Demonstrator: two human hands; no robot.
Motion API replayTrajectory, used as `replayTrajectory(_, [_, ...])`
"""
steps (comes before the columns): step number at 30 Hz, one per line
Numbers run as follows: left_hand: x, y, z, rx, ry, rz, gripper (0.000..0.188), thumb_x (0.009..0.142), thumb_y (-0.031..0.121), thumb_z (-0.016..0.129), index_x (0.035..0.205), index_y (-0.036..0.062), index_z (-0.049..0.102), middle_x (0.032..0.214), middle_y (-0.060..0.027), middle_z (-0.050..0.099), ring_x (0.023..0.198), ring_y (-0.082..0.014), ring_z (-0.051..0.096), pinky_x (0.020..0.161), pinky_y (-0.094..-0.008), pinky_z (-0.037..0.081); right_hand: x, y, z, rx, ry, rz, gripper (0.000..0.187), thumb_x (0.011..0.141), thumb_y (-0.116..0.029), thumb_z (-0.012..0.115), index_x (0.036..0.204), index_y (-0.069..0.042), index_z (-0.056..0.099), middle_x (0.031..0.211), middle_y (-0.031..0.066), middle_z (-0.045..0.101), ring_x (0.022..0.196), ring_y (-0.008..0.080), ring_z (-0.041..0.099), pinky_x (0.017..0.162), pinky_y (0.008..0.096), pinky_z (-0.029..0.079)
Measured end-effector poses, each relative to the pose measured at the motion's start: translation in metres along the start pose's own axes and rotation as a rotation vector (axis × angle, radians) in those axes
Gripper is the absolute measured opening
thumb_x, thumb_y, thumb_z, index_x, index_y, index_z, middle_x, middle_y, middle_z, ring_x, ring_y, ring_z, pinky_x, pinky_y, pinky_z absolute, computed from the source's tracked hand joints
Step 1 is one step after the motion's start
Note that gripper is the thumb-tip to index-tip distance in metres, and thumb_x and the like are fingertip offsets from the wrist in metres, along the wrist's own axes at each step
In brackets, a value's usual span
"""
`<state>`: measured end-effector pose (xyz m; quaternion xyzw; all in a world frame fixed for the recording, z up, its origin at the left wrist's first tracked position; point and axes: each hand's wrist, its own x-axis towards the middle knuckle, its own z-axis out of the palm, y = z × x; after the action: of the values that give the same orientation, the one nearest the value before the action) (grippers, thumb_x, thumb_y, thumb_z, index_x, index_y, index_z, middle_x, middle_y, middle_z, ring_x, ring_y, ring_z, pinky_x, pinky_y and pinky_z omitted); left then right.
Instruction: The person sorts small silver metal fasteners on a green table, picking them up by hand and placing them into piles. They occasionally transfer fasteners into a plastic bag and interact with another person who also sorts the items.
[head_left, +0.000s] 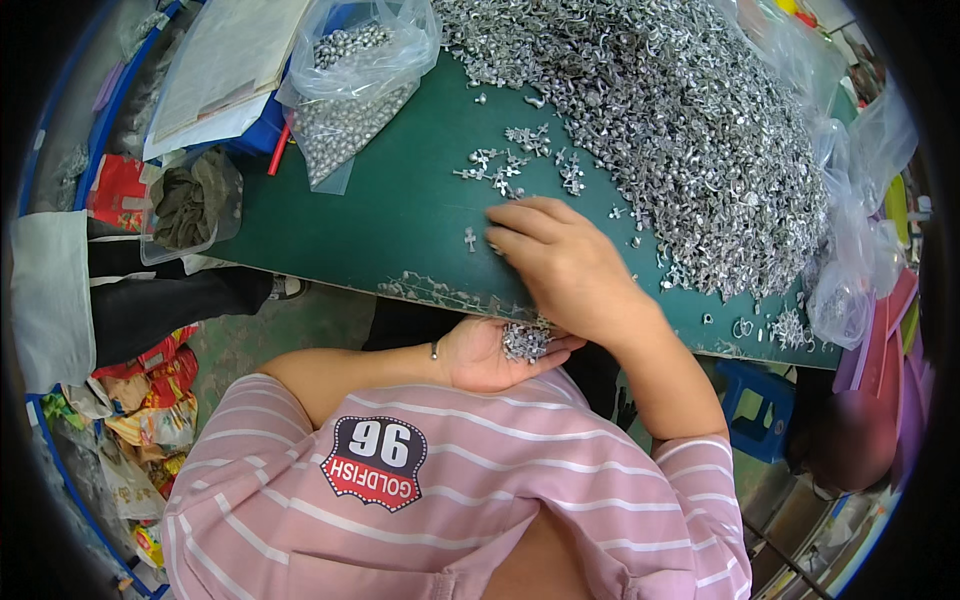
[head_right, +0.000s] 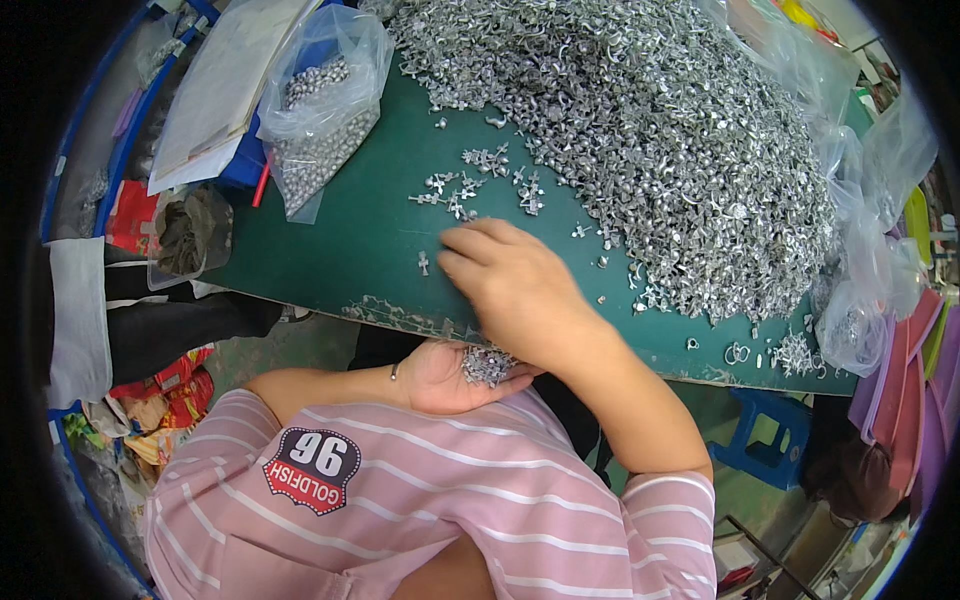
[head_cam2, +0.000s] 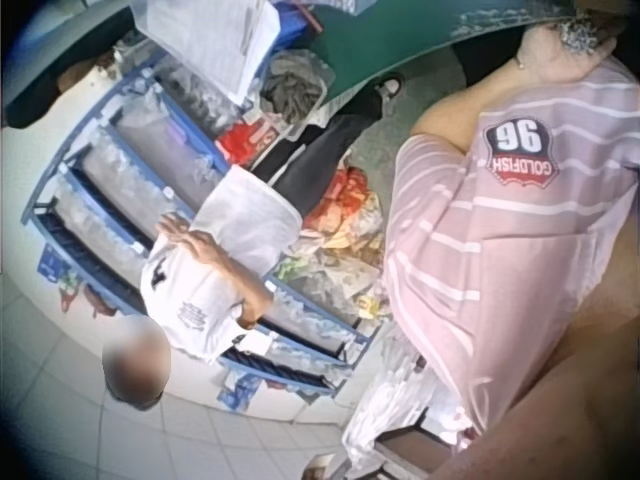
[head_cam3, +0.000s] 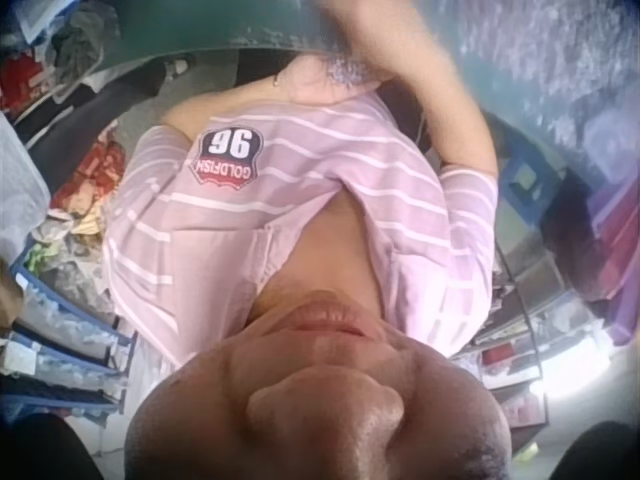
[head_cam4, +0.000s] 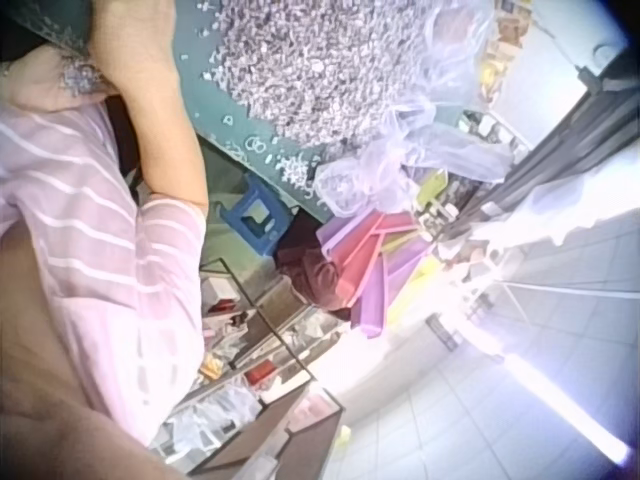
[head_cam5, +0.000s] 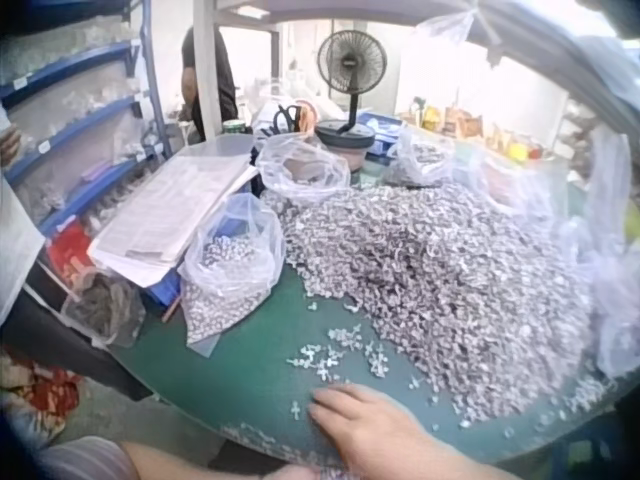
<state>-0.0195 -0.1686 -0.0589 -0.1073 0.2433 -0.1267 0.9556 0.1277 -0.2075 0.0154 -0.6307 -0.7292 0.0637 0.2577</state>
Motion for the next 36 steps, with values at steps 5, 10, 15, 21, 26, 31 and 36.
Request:
replayTrajectory(5, [0.004,0.001,-0.003,0.04,-0.058,-0.025,0.045,0.097,0.031,0.039,0.128,0.0,0.048,0.129,-0.0178,0.052,0.126,-0.0318,0.044,0.11,-0.0399,0.031,-0.038,0.016,-0.035,0.263,0.197,0.196,0.027,0.073,0.008,0.06,0.099,-0.001,0.063,0.101,0.0132,0.061,0.095,0.0308,0.059,0.08,0.0365,0.048])
replayTrajectory(10, [0.006,0.003,-0.005,0.013,-0.093,-0.051,0.043,0.098,0.03,0.037,0.129,0.0009,0.047,0.131,-0.0172,0.05,0.126,-0.0328,0.043,0.111,-0.0408,0.03,-0.044,0.007,-0.015,0.188,0.243,0.289,0.02,0.073,-0.002,0.07,0.092,-0.003,0.064,0.087,0.0112,0.059,0.08,0.0296,0.057,0.069,0.0367,0.047])
replayTrajectory(15, [0.005,0.004,0.0,0.031,-0.048,-0.037,0.042,0.098,0.029,0.038,0.129,0.0015,0.047,0.13,-0.0167,0.051,0.126,-0.0318,0.044,0.111,-0.0413,0.029,-0.042,0.006,-0.003,0.153,0.276,0.299,0.019,0.072,-0.001,0.069,0.09,-0.003,0.062,0.084,0.01,0.059,0.077,0.0293,0.056,0.067,0.0371,0.046])
replayTrajectory(21, [0.003,0.006,-0.001,-0.028,-0.03,-0.073,0.042,0.099,0.028,0.038,0.128,0.0004,0.047,0.13,-0.018,0.051,0.125,-0.0321,0.044,0.11,-0.0412,0.032,-0.053,0.02,-0.023,0.101,0.294,0.478,0.012,0.074,0.002,0.066,0.085,0.0,0.062,0.081,0.0118,0.059,0.079,0.0302,0.058,0.068,0.0376,0.047])
replayTrajectory(26, [0.004,0.006,-0.002,-0.032,-0.017,-0.074,0.041,0.099,0.028,0.037,0.128,0.0005,0.047,0.128,-0.0184,0.052,0.124,-0.0318,0.045,0.109,-0.0413,0.033,-0.042,0.02,-0.017,-0.135,0.354,0.332,0.023,0.073,0.005,0.062,0.096,0.001,0.063,0.102,0.0157,0.059,0.095,0.0343,0.056,0.082,0.0403,0.046])
replayTrajectory(31, [0.007,0.004,-0.012,-0.103,-0.223,-0.039,0.042,0.099,0.028,0.036,0.129,0.0008,0.047,0.129,-0.0185,0.051,0.123,-0.031,0.046,0.109,-0.0409,0.033,-0.035,0.002,-0.001,0.102,0.18,0.164,0.03,0.071,0.007,0.06,0.101,0.002,0.061,0.108,0.018,0.058,0.1,0.0357,0.055,0.086,0.0419,0.046])
replayTrajectory(36, [0.01,0.003,-0.011,-0.004,-0.162,-0.02,0.043,0.099,0.029,0.036,0.129,0.0011,0.047,0.131,-0.0187,0.05,0.124,-0.0312,0.045,0.109,-0.0406,0.032,-0.037,0.006,-0.012,0.118,0.227,0.143,0.035,0.068,0.01,0.056,0.102,0.002,0.06,0.106,0.0163,0.059,0.099,0.0357,0.055,0.085,0.0422,0.046])
